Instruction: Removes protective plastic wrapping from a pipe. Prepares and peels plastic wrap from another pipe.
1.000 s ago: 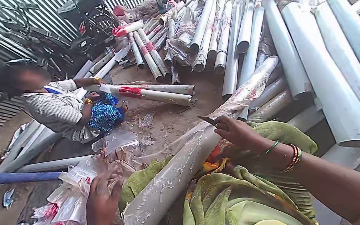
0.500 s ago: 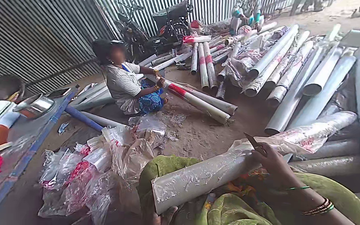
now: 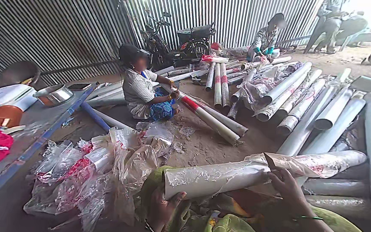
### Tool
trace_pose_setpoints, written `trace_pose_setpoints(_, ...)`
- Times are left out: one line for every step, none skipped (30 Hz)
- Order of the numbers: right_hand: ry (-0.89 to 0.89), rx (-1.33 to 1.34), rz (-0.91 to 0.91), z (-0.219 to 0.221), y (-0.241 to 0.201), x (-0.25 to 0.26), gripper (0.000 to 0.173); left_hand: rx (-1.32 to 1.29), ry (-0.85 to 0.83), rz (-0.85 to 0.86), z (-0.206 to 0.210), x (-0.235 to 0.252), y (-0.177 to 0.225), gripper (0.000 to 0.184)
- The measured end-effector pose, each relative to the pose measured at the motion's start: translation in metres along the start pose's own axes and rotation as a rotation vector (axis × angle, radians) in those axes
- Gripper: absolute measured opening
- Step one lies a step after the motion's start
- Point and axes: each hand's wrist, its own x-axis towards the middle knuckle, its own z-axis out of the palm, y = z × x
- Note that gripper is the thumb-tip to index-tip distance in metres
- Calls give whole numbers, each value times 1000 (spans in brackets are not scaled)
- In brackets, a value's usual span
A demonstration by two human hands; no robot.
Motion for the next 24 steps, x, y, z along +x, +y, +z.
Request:
trace_pose_setpoints(7, 30, -3, 1, 2, 1, 36, -21, -6, 2, 1, 6, -2, 53)
trace_pose_setpoints(12, 60, 2, 2, 3, 1, 36, -37, -8, 1, 2, 13, -3, 52)
trace_pose_setpoints(14, 90, 18, 3, 3, 2, 36, -45, -16, -1, 2, 18, -3, 52)
trace_pose_setpoints(12, 126, 36, 3, 1, 3, 36, -54, -20, 6, 3, 24, -3, 51)
trace_pose_setpoints(15, 154, 43, 5, 0, 4, 37, -61, -21, 18, 4, 29, -4, 51)
trace_pose_setpoints(19, 171, 47, 7, -1, 5, 37, -58, -18, 31, 4, 32, -5, 51)
trace_pose_setpoints(18, 179, 49, 9, -2, 6, 36, -51, -18, 48, 4, 35, -6, 51)
trace_pose_setpoints(18, 178, 52, 11, -4, 7, 35, -55, -21, 62, 4, 36, -7, 50)
trace_pose_setpoints(23, 177, 51, 13, -7, 7, 35, -67, -26, 68, 5, 35, -9, 49)
trace_pose_setpoints(26, 179, 51, 14, -9, 7, 35, -78, -32, 67, 4, 35, -11, 48)
trace_pose_setpoints(36, 179, 50, 15, -11, 7, 35, -88, -34, 67, 5, 34, -12, 48)
trace_pose_setpoints(47, 183, 53, 17, -13, 8, 35, -96, -36, 68, 5, 33, -13, 48)
trace_pose_setpoints(59, 188, 67, 19, -16, 9, 34, -99, -38, 65, 5, 33, -14, 47)
trace_pose_setpoints(71, 188, 77, 21, -17, 10, 33, -106, -40, 63, 5, 34, -15, 46)
trace_pose_setpoints(77, 192, 83, 22, -17, 11, 32, -117, -44, 63, 5, 35, -17, 45)
trace_pose_setpoints(82, 193, 82, 24, -17, 13, 32, -129, -50, 66, 6, 37, -18, 43)
trace_pose_setpoints(84, 192, 79, 25, -16, 15, 32, -143, -58, 69, 6, 38, -21, 42)
trace_pose_setpoints(83, 194, 75, 27, -15, 16, 32, -155, -59, 71, 7, 40, -23, 41)
trace_pose_setpoints(81, 193, 71, 28, -15, 17, 33, -164, -57, 70, 7, 41, -26, 41)
trace_pose_setpoints(78, 189, 67, 29, -15, 17, 33, -167, -53, 67, 8, 43, -28, 42)
trace_pose_setpoints(78, 184, 65, 30, -15, 18, 32, -166, -52, 66, 9, 44, -31, 43)
trace_pose_setpoints(78, 179, 67, 32, -15, 19, 32, -168, -51, 64, 9, 44, -34, 43)
trace_pose_setpoints(80, 171, 68, 33, -15, 20, 32, -168, -49, 64, 10, 45, -38, 43)
trace_pose_setpoints(78, 167, 69, 35, -13, 21, 32, -173, -46, 68, 11, 45, -41, 43)
